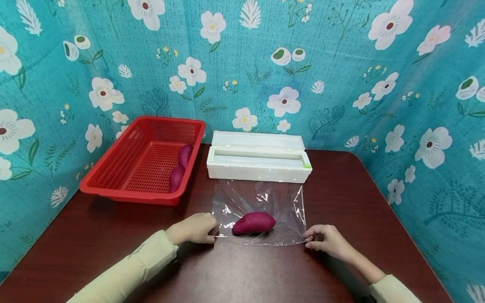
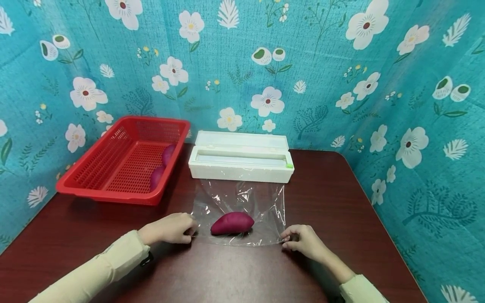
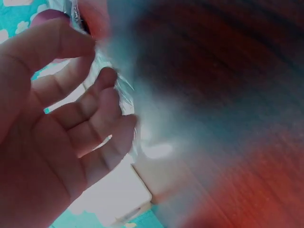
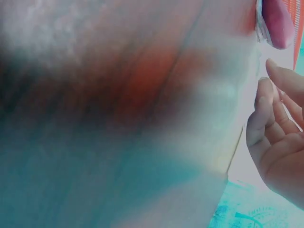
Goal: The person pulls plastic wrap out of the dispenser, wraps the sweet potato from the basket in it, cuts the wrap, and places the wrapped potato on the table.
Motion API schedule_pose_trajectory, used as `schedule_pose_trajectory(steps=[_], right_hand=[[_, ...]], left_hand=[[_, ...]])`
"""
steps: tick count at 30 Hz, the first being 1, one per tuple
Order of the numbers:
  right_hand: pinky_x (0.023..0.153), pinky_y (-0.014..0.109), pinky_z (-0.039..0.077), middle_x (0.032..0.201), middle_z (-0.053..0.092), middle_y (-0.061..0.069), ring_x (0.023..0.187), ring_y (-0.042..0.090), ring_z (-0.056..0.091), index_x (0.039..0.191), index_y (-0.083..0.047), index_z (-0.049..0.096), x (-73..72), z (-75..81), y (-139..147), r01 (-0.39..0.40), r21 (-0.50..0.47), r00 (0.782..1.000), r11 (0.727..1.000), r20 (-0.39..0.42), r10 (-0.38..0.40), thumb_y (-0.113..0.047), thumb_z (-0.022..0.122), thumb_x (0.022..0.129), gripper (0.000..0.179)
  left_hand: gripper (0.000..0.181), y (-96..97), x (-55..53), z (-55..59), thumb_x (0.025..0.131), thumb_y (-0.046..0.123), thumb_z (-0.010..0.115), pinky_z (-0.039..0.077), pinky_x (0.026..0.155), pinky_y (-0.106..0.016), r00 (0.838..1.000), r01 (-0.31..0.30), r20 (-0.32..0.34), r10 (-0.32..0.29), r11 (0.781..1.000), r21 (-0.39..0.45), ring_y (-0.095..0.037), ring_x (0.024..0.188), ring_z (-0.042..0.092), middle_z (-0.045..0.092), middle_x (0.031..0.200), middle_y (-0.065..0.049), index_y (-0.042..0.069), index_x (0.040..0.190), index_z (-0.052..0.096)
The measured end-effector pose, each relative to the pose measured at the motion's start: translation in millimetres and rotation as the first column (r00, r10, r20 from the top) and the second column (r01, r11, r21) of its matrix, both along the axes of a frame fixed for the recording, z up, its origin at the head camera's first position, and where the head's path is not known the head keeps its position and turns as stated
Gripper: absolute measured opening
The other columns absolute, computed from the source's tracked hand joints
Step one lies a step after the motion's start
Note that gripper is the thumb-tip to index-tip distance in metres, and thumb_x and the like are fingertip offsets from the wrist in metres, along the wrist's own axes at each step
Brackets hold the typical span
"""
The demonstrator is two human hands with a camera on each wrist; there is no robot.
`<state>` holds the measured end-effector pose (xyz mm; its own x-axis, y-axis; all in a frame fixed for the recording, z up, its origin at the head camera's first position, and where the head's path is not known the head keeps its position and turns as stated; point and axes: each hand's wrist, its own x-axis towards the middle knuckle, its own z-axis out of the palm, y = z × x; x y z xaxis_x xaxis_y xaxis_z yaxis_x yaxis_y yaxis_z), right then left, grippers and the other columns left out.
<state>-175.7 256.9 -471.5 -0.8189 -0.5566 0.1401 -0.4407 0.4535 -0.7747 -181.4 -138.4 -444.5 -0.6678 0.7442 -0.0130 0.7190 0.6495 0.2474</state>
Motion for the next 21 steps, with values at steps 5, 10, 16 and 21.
schedule_pose_trajectory(steps=[5, 10, 16, 21], right_hand=[[0.042, 0.019, 0.04, 0.066, 0.059, -0.002, 0.052, 0.003, 0.049, 0.076, -0.002, 0.067, -2.3, 5.0, 0, -0.033, -0.06, 0.983, 0.998, -0.181, 0.021, 0.005, 0.072, 0.068, 0.012], [0.048, 0.017, 0.038, 0.074, 0.052, 0.004, 0.059, 0.01, 0.048, 0.069, -0.001, 0.069, -0.9, 11.9, -6, -0.075, -0.109, 0.92, 0.991, -0.39, 0.027, 0.015, 0.074, 0.056, 0.022], [0.056, 0.018, 0.047, 0.088, 0.06, 0.013, 0.066, 0.023, 0.061, 0.069, -0.002, 0.068, 5.2, 28.5, -15, -0.152, -0.154, 0.925, 0.976, -0.371, 0.086, 0.022, 0.07, 0.057, 0.027], [0.046, 0.022, 0.046, 0.078, 0.063, 0.021, 0.055, 0.022, 0.059, 0.078, 0.001, 0.066, 3.9, 29.9, -14, -0.194, -0.2, 0.958, 0.96, -0.248, 0.142, 0.022, 0.063, 0.066, 0.024]], left_hand=[[0.022, -1.4, -3.8, -2.1, 0.061, 0.012, 0.066, 0.039, 0.053, -0.02, 0.999, -0.004, -0.042, 0.007, 0.997, 0.073, -0.015, 0.076, 0.055, 0.04, 0.057, 0.013, 0.018, 0.052, 0.047], [0.023, -2.9, -5.3, -4.6, 0.059, 0.011, 0.065, 0.032, 0.047, -0.018, 1.0, -0.023, 0.011, 0.023, 0.995, 0.098, -0.007, 0.058, 0.042, 0.037, 0.055, 0.013, 0.019, 0.052, 0.045], [0.019, -4.7, -5.9, -5.8, 0.061, 0.013, 0.065, 0.031, 0.042, -0.019, 0.996, -0.078, 0.049, 0.072, 0.989, 0.124, -0.003, 0.048, 0.038, 0.04, 0.05, 0.016, 0.02, 0.056, 0.048], [0.016, -5.6, -8.6, -6.3, 0.064, 0.014, 0.064, 0.034, 0.045, -0.019, 0.996, -0.082, 0.036, 0.078, 0.986, 0.143, -0.003, 0.049, 0.041, 0.043, 0.053, 0.016, 0.02, 0.06, 0.05]])
